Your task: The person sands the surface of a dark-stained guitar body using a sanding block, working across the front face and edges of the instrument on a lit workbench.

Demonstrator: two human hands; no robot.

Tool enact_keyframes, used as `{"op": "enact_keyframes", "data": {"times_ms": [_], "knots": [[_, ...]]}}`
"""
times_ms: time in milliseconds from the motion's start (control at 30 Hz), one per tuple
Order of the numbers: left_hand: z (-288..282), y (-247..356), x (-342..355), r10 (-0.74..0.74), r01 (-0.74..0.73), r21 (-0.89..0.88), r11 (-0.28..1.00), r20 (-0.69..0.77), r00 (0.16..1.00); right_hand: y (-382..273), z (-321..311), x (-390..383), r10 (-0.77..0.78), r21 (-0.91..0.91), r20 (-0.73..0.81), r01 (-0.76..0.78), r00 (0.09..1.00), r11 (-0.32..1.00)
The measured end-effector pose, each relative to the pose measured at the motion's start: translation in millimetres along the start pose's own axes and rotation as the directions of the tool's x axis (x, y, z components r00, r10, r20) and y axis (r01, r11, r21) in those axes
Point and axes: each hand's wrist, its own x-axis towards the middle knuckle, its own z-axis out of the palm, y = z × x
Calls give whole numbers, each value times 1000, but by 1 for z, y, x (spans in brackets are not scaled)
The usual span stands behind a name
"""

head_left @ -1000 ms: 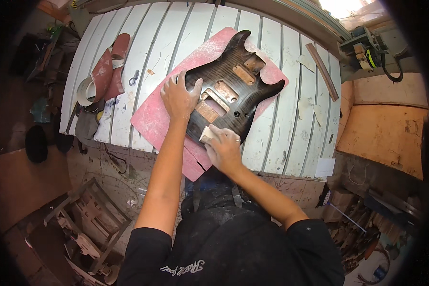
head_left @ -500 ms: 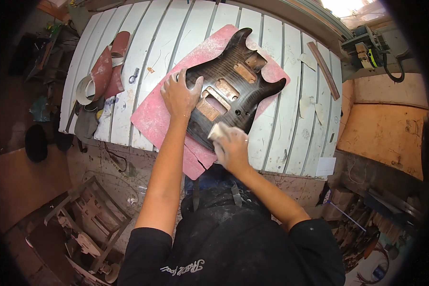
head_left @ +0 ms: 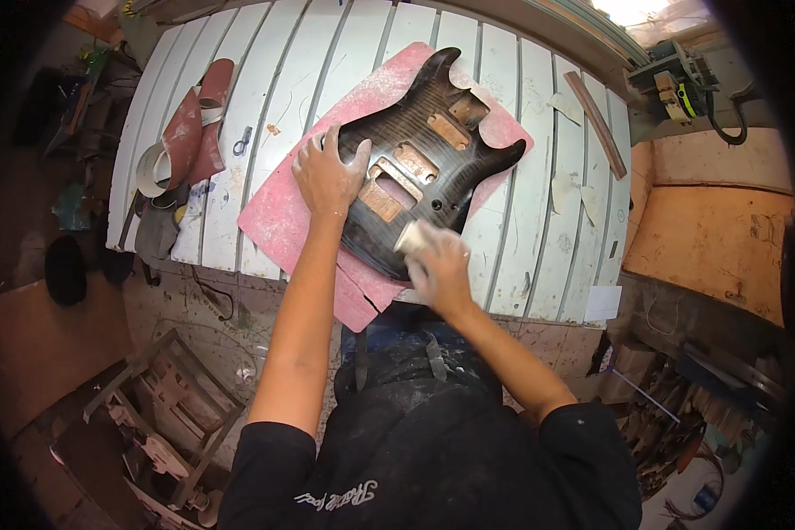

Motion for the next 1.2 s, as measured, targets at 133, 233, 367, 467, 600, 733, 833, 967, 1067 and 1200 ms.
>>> {"op": "enact_keyframes", "data": {"times_ms": [133,233,367,467,600,733,833,967,1067,1200], "knots": [[11,-11,-10,151,-139,141,980,-80,985,9,-15,-12,76,41,20,-77,997,996],[11,4,-46,268,-266,150,952,6,963,55,-27,-17,256,-51,-129,-264,958,963],[2,49,-123,446,-498,131,857,294,846,88,-52,-38,443,-50,-248,-468,862,883],[0,69,-171,544,-604,34,796,397,739,95,-56,-60,518,-41,-274,-548,810,835],[4,65,-176,641,-671,-117,732,450,622,92,-56,-79,563,-24,-228,-583,794,812],[-2,53,-128,565,-624,-13,782,438,699,88,-58,-86,605,65,-210,-607,768,792],[4,39,-99,425,-465,139,875,243,872,88,-59,-85,622,120,-210,-612,754,782],[0,43,-108,344,-395,135,909,294,892,82,-63,-82,653,172,-216,-630,726,757],[-2,58,-140,452,-516,62,854,400,797,82,-62,-81,665,244,-195,-621,721,745],[-6,56,-167,634,-675,-124,727,496,593,80,-57,-76,600,228,-148,-564,786,794]]}}
